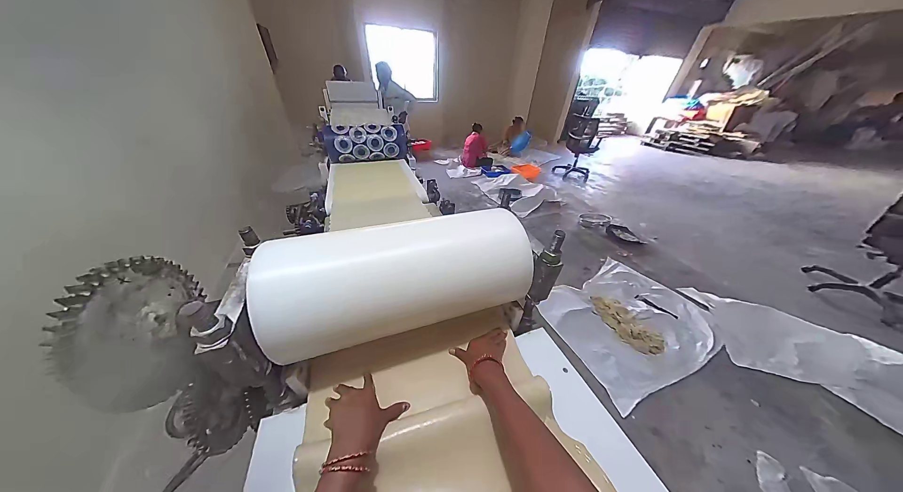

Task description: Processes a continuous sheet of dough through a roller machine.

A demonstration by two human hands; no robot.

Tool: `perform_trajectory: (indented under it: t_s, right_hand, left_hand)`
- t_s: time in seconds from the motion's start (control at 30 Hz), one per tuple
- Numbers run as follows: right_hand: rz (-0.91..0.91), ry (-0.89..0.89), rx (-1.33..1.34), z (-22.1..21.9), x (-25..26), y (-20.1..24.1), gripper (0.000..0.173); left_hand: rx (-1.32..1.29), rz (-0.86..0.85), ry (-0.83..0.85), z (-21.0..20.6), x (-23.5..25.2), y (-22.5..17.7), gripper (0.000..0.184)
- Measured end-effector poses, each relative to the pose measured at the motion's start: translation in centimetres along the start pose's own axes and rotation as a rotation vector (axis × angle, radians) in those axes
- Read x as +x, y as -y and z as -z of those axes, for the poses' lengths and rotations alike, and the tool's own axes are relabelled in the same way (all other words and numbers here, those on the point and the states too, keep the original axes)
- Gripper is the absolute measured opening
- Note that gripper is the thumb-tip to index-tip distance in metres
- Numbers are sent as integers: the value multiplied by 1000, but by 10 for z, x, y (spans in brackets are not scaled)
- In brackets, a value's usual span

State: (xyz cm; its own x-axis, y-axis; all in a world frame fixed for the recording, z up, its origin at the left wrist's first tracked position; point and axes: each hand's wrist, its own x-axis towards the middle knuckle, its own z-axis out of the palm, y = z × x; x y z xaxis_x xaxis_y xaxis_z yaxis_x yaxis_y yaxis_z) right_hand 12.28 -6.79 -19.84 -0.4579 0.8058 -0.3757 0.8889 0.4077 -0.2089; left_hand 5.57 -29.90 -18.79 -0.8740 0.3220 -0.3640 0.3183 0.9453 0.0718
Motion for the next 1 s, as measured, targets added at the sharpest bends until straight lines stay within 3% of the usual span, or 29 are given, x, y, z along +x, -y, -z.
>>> perform_trajectory:
  t_s: [0.27,0.4,0.47,0.73,0.8,0.9,1.0]
  right_hand:
    - [79,9,-42,5,-3,-6,121]
    - [173,-123,236,23,-10,-9,66]
    - [206,-134,357,24,-7,-3,57]
    - [73,-7,331,24,0,26,46]
    - [98,-15,282,20,2,27,51]
    - [167,29,209,8,11,26,74]
    - [156,130,152,3,17,29,63]
  left_hand:
    - [22,9,-43,-7,7,-2,120]
    - [-1,31,-62,-9,7,-5,120]
    - [1,30,-66,-10,6,-5,119]
    - [59,8,-90,-12,12,-1,120]
    - [58,1,-93,-12,9,0,119]
    - [59,-13,-122,-12,4,3,118]
    - [50,-6,-136,-10,3,4,117]
